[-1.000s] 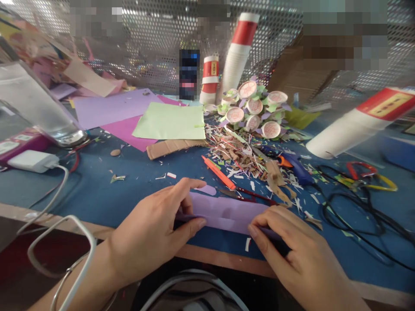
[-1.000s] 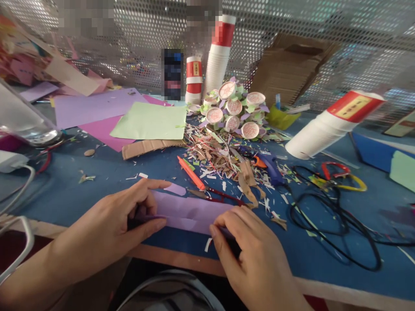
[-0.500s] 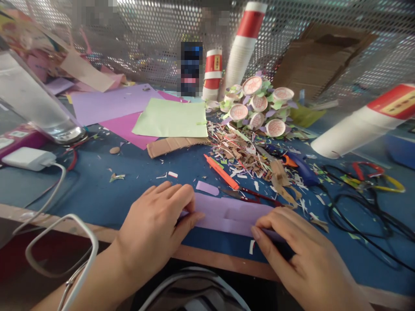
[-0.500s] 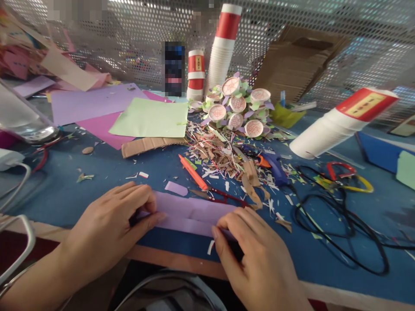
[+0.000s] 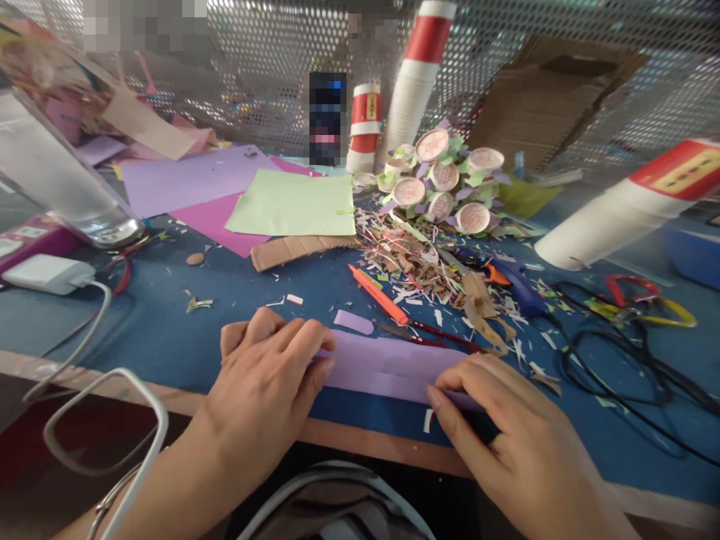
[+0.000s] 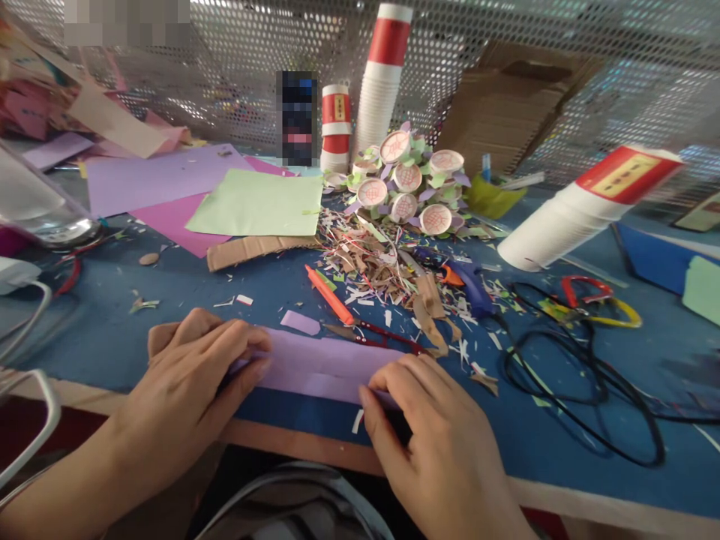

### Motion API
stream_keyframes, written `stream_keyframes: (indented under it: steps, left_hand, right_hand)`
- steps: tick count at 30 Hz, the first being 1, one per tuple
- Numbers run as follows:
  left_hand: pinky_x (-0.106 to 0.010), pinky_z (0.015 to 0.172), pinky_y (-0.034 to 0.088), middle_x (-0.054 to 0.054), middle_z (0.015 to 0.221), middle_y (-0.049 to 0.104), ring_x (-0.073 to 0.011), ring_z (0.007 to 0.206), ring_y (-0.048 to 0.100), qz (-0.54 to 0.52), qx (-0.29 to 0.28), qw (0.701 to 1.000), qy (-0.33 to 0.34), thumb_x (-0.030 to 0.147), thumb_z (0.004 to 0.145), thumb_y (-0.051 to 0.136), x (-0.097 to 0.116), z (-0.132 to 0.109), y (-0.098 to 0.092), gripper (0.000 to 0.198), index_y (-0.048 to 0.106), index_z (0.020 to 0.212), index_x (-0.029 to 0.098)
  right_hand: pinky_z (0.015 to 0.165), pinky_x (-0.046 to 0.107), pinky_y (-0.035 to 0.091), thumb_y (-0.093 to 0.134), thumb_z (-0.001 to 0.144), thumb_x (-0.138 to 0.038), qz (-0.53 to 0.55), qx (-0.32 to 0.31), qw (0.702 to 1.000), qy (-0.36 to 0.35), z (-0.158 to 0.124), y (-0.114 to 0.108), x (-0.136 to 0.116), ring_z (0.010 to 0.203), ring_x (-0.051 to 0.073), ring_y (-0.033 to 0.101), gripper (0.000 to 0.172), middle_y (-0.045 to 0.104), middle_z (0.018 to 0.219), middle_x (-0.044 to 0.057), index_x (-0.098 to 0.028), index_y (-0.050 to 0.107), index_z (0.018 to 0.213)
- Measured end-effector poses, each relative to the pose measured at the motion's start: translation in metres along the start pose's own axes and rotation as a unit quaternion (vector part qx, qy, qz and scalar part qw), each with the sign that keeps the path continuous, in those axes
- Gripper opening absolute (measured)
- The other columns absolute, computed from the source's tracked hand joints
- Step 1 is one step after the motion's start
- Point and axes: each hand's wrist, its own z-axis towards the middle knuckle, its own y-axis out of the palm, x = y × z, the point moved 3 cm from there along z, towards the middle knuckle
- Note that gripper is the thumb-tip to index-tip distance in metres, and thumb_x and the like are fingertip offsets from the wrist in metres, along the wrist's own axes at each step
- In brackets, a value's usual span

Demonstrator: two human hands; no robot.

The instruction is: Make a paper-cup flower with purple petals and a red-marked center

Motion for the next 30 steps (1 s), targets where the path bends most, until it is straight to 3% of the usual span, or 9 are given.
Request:
stream_keyframes:
  steps: [2, 5, 8, 11, 16, 22, 30]
  left_hand:
    - [-0.04, 0.083, 0.033, -0.003, 0.103, 0.059, -0.024, 0.094, 0.046, 0.034, 0.034, 0.999, 0.009, 0.021, 0.102, 0.049, 0.001, -0.001, 0.0, 0.018, 0.06, 0.113, 0.029]
    - [-0.038, 0.082, 0.031, -0.003, 0.112, 0.052, -0.0231, 0.097, 0.042, 0.08, 0.055, 0.992, 0.078, 0.008, 0.098, 0.048, 0.006, 0.0, 0.0, 0.046, 0.063, 0.124, 0.044]
    - [-0.036, 0.081, 0.031, -0.002, 0.107, 0.048, -0.0211, 0.093, 0.04, 0.091, -0.005, 0.982, 0.166, 0.008, 0.096, 0.054, 0.011, 0.003, 0.002, 0.063, 0.055, 0.135, 0.058]
    - [-0.036, 0.079, 0.031, -0.002, 0.102, 0.047, -0.0207, 0.09, 0.039, 0.11, -0.057, 0.97, 0.208, 0.014, 0.095, 0.06, 0.012, 0.006, 0.001, 0.069, 0.045, 0.145, 0.059]
    - [-0.036, 0.08, 0.03, -0.002, 0.104, 0.047, -0.0208, 0.091, 0.04, 0.117, -0.067, 0.966, 0.22, 0.016, 0.097, 0.057, 0.01, 0.008, 0.0, 0.07, 0.039, 0.149, 0.059]
    - [-0.038, 0.081, 0.031, -0.001, 0.101, 0.051, -0.0205, 0.09, 0.042, 0.129, -0.07, 0.97, 0.196, 0.019, 0.098, 0.057, 0.015, 0.005, -0.001, 0.063, 0.045, 0.145, 0.058]
    - [-0.038, 0.079, 0.034, 0.0, 0.095, 0.058, -0.0216, 0.088, 0.045, 0.166, -0.102, 0.966, 0.168, 0.021, 0.097, 0.061, 0.027, -0.007, -0.009, 0.067, 0.039, 0.152, 0.051]
  right_hand:
    - [0.069, 0.029, 0.044, 0.057, 0.097, -0.017, 0.002, 0.001, 1.0, 0.0, 0.001, 0.0, 0.0, 0.073, 0.016, 0.056, 0.015, 0.059, 0.077, 0.001, -0.021, 0.056, 0.082]
    - [0.068, 0.029, 0.043, 0.056, 0.097, -0.017, 0.0, 0.009, 1.0, -0.005, 0.001, 0.0, 0.0, 0.074, 0.017, 0.056, 0.016, 0.058, 0.077, 0.001, -0.021, 0.055, 0.082]
    - [0.068, 0.029, 0.043, 0.056, 0.097, -0.016, -0.004, 0.015, 1.0, -0.007, 0.001, 0.0, -0.001, 0.074, 0.017, 0.056, 0.015, 0.058, 0.077, 0.001, -0.021, 0.055, 0.082]
    - [0.069, 0.03, 0.043, 0.057, 0.096, -0.017, -0.008, 0.018, 1.0, -0.005, 0.0, 0.002, -0.001, 0.074, 0.017, 0.057, 0.014, 0.058, 0.077, 0.001, -0.021, 0.055, 0.083]
    - [0.07, 0.031, 0.044, 0.06, 0.097, -0.019, -0.011, 0.023, 1.0, 0.008, -0.002, 0.003, 0.0, 0.074, 0.017, 0.057, 0.015, 0.058, 0.078, 0.001, -0.021, 0.055, 0.082]
    - [0.071, 0.03, 0.044, 0.06, 0.098, -0.022, -0.012, 0.021, 1.0, 0.015, -0.005, 0.0, 0.001, 0.075, 0.017, 0.058, 0.014, 0.059, 0.079, 0.001, -0.022, 0.055, 0.084]
    - [0.08, 0.031, 0.045, 0.061, 0.1, -0.032, -0.026, 0.046, 0.998, 0.037, -0.01, 0.002, 0.007, 0.086, 0.019, 0.064, 0.01, 0.066, 0.091, 0.002, -0.022, 0.059, 0.099]
